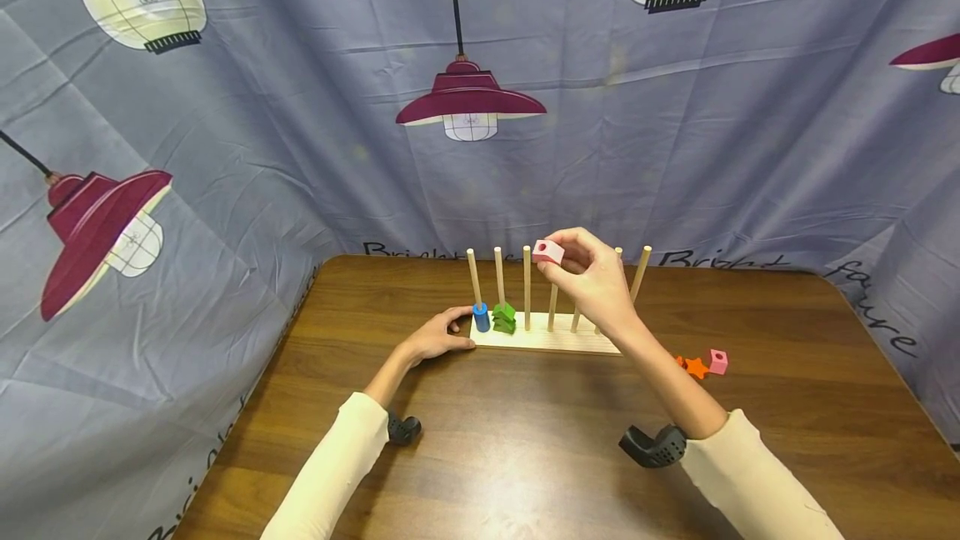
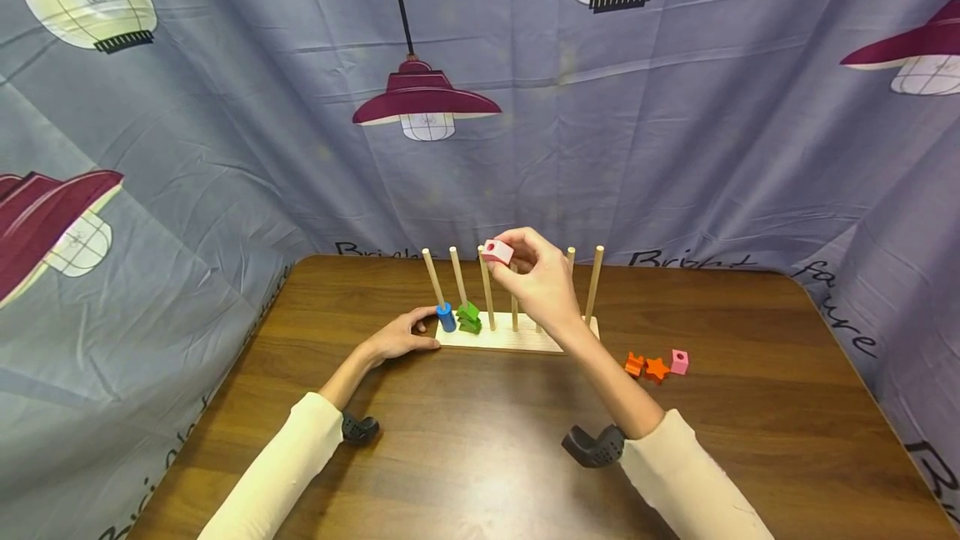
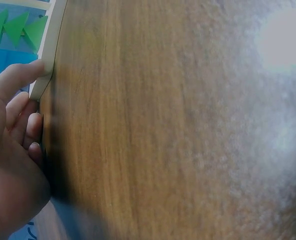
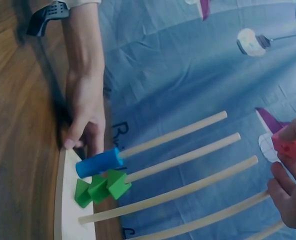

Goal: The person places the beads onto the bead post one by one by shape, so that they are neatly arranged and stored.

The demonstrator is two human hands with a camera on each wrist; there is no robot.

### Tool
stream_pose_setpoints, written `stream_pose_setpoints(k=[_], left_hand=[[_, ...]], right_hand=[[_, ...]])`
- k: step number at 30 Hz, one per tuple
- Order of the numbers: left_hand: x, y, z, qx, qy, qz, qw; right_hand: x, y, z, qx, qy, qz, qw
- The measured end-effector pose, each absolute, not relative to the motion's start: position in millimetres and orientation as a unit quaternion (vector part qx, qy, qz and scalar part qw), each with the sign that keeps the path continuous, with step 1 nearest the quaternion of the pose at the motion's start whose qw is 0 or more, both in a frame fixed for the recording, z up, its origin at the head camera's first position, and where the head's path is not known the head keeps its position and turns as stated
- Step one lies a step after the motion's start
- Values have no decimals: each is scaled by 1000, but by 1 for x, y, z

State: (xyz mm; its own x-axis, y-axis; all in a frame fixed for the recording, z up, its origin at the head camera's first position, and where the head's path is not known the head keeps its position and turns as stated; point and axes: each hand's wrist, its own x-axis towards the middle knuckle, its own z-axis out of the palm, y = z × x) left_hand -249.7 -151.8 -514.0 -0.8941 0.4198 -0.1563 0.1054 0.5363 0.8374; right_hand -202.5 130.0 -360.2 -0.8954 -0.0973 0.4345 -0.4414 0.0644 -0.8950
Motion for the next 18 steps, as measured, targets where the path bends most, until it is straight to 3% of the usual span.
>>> stream_pose_setpoints(k=[11,18], left_hand=[[-250,-152,-515,152,861,451,177],[-251,-153,-515,152,862,450,174]], right_hand=[[-212,120,-357,162,-768,583,209],[-217,113,-359,155,-783,566,205]])
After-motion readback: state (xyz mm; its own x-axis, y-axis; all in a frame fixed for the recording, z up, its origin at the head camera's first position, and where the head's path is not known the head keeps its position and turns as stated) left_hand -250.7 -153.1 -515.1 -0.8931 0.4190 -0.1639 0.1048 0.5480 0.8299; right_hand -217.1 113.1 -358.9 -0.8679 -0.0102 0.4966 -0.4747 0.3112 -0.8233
